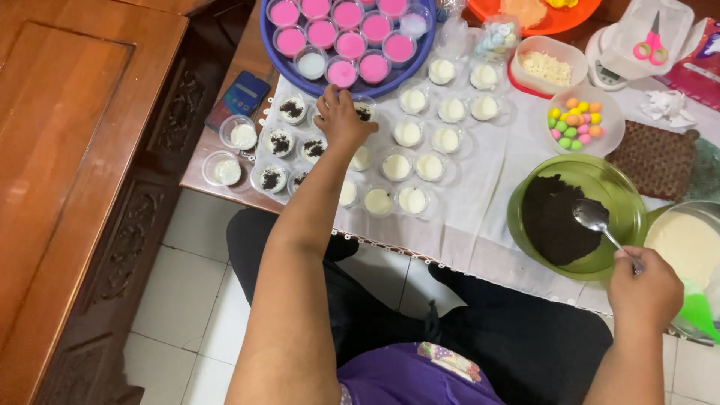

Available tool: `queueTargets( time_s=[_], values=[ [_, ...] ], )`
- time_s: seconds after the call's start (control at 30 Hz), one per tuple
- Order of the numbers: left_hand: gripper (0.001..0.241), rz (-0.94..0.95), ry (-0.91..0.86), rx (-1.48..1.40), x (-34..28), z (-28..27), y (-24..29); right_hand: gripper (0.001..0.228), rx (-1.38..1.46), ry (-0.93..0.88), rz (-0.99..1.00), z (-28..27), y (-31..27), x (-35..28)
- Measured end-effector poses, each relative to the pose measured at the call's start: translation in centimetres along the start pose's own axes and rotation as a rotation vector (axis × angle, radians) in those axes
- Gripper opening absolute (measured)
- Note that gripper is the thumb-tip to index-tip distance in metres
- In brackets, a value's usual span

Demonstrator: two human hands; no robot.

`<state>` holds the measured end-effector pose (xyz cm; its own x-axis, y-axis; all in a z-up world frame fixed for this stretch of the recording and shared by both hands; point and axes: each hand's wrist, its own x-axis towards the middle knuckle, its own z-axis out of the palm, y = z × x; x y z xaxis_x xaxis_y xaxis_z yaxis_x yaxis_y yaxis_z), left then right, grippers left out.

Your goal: Assembling individual dessert cups by layering dark crumbs and white cream using a spoon and spatula

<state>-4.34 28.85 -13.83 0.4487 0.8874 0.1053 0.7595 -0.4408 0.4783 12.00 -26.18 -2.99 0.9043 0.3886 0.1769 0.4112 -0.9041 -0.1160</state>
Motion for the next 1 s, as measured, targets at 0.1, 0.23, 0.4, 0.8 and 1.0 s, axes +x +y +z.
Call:
queueTargets(
  time_s=[0.1,0.23,0.4,0.8,1.0],
  values=[
    [0.087,-0.019,-0.061,-0.017,-0.2,0.1,0.0,0.014,0.024,0.0,0.041,-1.0,-0.7,-0.3],
    [0.092,-0.016,-0.103,0.026,-0.6,0.1,-0.3,0.011,-0.024,-0.004,0.075,-1.0,-0.8,-0.3],
    [0.084,-0.004,-0.086,0.121,-4.0,-4.6,0.6,0.015,0.082,0.047,0.021,-0.3,0.6,-0.8],
    [0.072,0.087,-0.207,0.205,-7.9,-6.2,0.1,0.016,-0.038,0.017,-0.141,0.8,0.6,0.4],
    [0.081,0.318,-0.013,-0.453,-11.1,-10.8,2.4,0.013,-0.311,0.272,-0.348,5.6,1.1,4.4]
  ],
)
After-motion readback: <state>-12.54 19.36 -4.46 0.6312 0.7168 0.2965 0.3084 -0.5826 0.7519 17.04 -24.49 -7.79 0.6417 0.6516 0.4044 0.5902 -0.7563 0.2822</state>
